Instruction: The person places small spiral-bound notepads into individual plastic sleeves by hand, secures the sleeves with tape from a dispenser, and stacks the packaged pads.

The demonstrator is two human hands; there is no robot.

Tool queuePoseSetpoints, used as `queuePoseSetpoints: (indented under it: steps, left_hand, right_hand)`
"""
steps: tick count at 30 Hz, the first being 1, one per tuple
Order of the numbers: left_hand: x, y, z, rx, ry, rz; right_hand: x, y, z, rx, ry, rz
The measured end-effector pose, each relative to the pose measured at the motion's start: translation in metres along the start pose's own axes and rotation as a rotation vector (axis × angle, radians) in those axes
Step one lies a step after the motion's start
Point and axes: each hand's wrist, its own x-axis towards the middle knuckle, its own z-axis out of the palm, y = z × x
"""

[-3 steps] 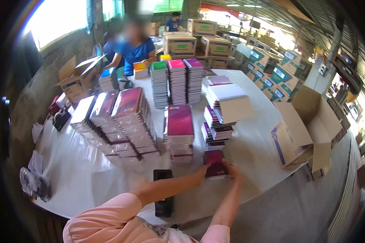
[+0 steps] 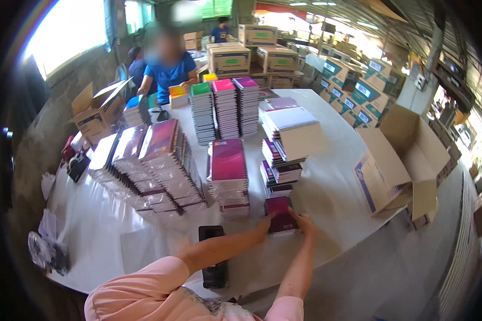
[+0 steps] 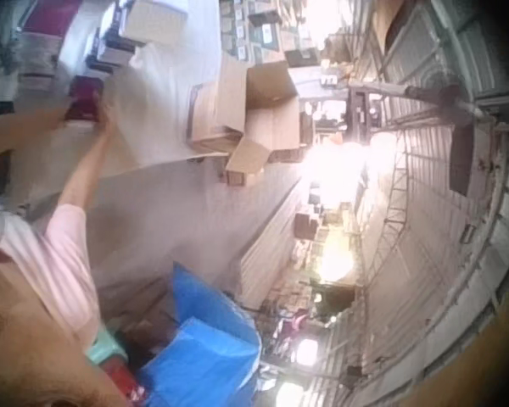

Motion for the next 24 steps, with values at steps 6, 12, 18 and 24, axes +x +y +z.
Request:
queuePoseSetpoints:
  steps: [6, 12, 18, 24]
  left_hand:
    - [0.054, -0.014, -0.024, 0.762, -0.187, 0.472]
    - [0.063, -0.018, -0.02, -0.367, -0.297, -0.168]
    - [-0.084, 0.037, -0.014, 0.145, -0.63, 0.151]
    - [-0.222, 0.066, -0.146, 1.2, -0.481, 1.63]
  right_hand:
    - [0.027, 0.011, 0.024, -0.008, -0.133, -0.141]
    - [-0.034, -0.015, 0.04, 0.125, 0.061, -0.027]
    - [-0.127, 0.01, 0.042, 0.994, 0.268, -0.234]
    - [-0.236, -0.012, 0.037, 1.464, -0.028, -0.532]
